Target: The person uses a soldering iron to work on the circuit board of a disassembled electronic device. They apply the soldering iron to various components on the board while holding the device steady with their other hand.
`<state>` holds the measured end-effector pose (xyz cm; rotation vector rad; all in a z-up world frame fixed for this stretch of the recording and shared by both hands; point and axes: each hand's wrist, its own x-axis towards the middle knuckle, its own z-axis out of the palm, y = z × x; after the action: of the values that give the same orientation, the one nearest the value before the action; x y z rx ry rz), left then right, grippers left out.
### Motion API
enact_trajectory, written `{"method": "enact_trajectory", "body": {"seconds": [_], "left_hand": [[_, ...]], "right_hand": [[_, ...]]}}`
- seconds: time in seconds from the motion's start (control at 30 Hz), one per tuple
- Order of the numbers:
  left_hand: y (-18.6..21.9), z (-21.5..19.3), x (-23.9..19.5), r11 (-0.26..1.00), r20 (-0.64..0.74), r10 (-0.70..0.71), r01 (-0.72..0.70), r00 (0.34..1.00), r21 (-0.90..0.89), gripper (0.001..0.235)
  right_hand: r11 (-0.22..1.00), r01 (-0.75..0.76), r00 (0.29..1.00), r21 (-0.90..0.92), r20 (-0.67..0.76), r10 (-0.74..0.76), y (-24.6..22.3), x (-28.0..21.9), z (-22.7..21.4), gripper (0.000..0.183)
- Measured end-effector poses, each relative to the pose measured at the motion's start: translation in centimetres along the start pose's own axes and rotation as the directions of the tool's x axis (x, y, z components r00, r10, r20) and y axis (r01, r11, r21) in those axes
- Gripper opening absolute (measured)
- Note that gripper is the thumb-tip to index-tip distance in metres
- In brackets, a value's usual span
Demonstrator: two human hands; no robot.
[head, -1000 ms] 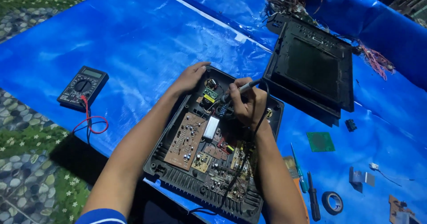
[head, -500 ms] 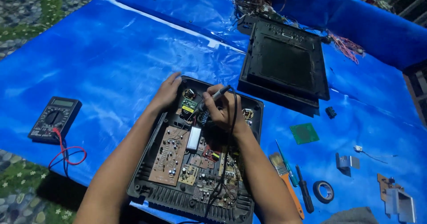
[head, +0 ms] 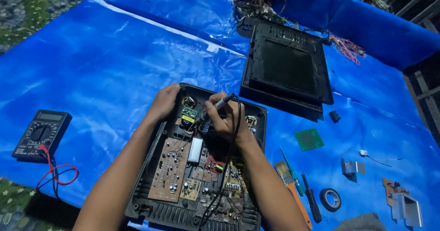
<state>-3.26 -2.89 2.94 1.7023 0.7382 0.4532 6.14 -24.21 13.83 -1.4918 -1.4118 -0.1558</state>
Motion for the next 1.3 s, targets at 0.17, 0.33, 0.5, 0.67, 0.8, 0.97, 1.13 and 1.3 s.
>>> {"method": "enact_trajectory", "body": {"seconds": [0.17,0.33,0.5,0.67,0.8,0.97,1.13,1.3], "left_hand": [[0.3,0.1,-0.3,1.0,-0.019,-0.001,0.0,1.0,-0.021,0.06],[0.8,0.1,-0.6,0.999,-0.023,0.018,-0.019,1.0,-0.048,0.061],[1.3,0.0,-1.3,0.999,-0.028,0.007,-0.009,1.0,-0.047,0.061],[0.4,0.0,-0.7,0.998,-0.031,0.005,-0.007,1.0,-0.06,0.06],[1.4,-0.1,-1.4,0.999,-0.032,0.004,-0.005,0.999,-0.043,0.059],[0.7,0.0,-0.8,0.999,-0.033,0.008,-0.01,0.999,-0.045,0.06],[0.1,0.0,-0.3,0.999,-0.029,0.016,-0.017,0.999,-0.04,0.059],[2.4,-0.2,-2.3,1.0,-0.031,0.001,-0.001,1.0,-0.017,0.059]], "right_hand": [[1.0,0.013,1.0,-0.001,0.009,-0.013,0.5,-0.3,0.0,0.012],[1.0,0.009,1.0,0.005,0.006,-0.009,0.1,-0.1,-0.2,0.013],[0.999,0.053,0.998,-0.004,0.02,-0.053,0.2,-0.2,0.0,0.013],[0.999,0.038,0.999,0.026,0.005,-0.038,0.2,-0.3,0.1,0.014],[0.998,0.048,0.999,0.036,0.02,-0.048,0.2,-0.3,-0.2,0.013],[0.999,0.041,0.999,0.029,0.015,-0.041,0.0,-0.3,-0.3,0.013],[0.999,0.039,0.999,0.029,0.019,-0.04,0.4,-0.3,-0.2,0.014],[0.998,0.048,0.999,0.029,0.014,-0.048,0.5,-0.3,-0.1,0.014]]}}
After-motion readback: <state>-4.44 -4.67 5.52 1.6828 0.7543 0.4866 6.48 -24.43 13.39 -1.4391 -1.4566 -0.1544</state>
